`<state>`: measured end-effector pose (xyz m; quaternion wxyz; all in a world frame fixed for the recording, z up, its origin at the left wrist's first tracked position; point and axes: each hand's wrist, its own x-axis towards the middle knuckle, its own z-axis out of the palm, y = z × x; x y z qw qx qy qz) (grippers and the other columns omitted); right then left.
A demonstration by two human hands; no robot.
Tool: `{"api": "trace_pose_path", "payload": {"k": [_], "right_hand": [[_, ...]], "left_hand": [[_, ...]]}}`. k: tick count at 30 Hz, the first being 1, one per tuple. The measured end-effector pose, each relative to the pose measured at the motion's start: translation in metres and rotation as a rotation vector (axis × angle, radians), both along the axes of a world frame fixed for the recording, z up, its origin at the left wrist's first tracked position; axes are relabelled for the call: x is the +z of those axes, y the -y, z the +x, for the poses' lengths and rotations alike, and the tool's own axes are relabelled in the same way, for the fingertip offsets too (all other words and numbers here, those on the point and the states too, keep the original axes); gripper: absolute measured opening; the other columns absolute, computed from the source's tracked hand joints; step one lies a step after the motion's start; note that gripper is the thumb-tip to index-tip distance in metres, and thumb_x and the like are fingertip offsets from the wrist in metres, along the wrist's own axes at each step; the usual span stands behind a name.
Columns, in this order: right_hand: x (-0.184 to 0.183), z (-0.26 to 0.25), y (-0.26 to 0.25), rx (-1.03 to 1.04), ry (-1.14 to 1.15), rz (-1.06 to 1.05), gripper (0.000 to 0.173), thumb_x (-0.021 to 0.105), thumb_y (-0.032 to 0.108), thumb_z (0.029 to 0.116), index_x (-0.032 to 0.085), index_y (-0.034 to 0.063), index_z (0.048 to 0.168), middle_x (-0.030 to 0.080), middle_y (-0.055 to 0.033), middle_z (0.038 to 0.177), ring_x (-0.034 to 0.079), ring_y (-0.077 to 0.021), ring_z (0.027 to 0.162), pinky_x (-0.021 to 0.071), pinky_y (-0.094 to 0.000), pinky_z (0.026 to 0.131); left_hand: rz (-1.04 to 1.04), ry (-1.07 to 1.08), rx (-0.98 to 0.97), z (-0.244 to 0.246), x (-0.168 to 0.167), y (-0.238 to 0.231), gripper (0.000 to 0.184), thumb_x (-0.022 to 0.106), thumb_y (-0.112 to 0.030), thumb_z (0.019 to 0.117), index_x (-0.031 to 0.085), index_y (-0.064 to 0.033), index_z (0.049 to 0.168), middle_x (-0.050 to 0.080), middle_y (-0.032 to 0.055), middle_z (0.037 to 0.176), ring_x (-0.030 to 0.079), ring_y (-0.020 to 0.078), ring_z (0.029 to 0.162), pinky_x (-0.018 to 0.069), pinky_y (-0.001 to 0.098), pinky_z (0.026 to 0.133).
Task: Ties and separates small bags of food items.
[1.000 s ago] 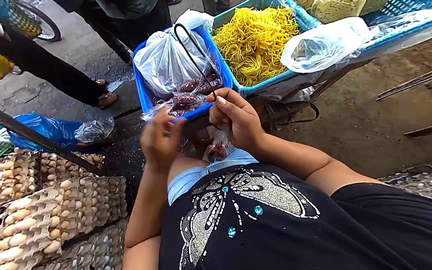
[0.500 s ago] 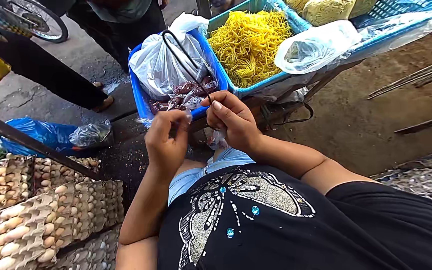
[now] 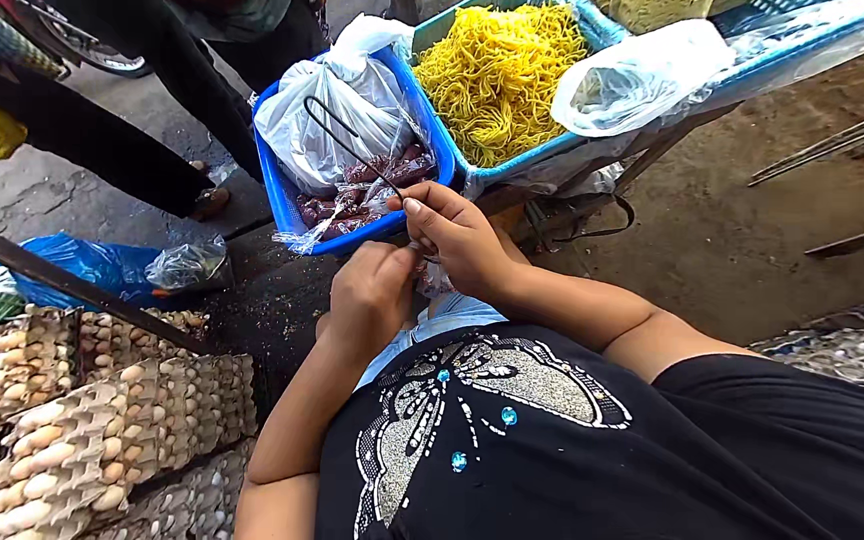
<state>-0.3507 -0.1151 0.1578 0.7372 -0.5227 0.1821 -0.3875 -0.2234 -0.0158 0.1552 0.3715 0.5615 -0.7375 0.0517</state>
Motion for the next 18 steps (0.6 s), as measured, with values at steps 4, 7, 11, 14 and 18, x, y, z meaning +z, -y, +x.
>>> {"api": "trace_pose_path", "payload": {"k": [4,7,11,14,18], "right_hand": [[-0.001,0.004,0.001,0.036,-0.035,0.279,0.020,0.043,0.011,0.1081,0.063,0.0075,0.107,0.045,0.0085,0.063,0.043,-0.0021,0.053,0.0398,-0.0173,0.054],[-0.002,0.007,0.002,0.056,0.023,0.314,0.021,0.041,0.012,0.1086,0.062,0.0078,0.109,0.044,0.0089,0.062,0.042,-0.0023,0.052,0.0398,-0.0179,0.054],[-0.003,0.003,0.006,0.082,0.193,0.192,0.022,0.039,0.011,0.1074,0.061,0.0099,0.108,0.044,0.0095,0.063,0.042,-0.0011,0.054,0.0388,-0.0170,0.054],[-0.005,-0.001,0.005,0.108,0.225,0.133,0.023,0.039,0.011,0.1071,0.062,0.0106,0.107,0.044,0.0094,0.062,0.041,-0.0005,0.053,0.0372,-0.0164,0.053],[-0.010,0.001,0.000,0.160,0.205,0.096,0.023,0.040,0.011,0.1064,0.063,0.0097,0.107,0.045,0.0095,0.063,0.042,-0.0004,0.054,0.0374,-0.0161,0.053]], "left_hand": [[0.054,0.201,-0.180,-0.008,0.002,-0.002,0.014,0.058,-0.001,0.0931,0.072,-0.0028,0.089,0.065,0.0119,0.078,0.066,0.0264,0.078,0.0552,0.0356,0.065],[0.071,0.101,-0.225,-0.006,-0.001,-0.001,0.014,0.059,-0.003,0.0949,0.072,-0.0027,0.090,0.068,0.0099,0.080,0.068,0.0227,0.080,0.0564,0.0329,0.070],[0.254,-0.033,0.060,0.029,0.002,-0.010,0.036,0.069,-0.024,0.0980,0.066,-0.0030,0.127,0.072,0.0128,0.105,0.070,0.0230,0.094,0.0590,0.0397,0.081],[0.500,0.097,0.452,0.077,-0.004,-0.013,0.054,0.079,-0.018,0.0898,0.060,-0.0021,0.137,0.062,0.0293,0.125,0.061,0.0500,0.114,0.0502,0.0668,0.092],[0.362,0.122,0.534,0.125,-0.036,-0.016,0.017,0.067,-0.016,0.0980,0.077,-0.0040,0.106,0.060,0.0256,0.134,0.050,0.0486,0.130,0.0365,0.0666,0.108]]}}
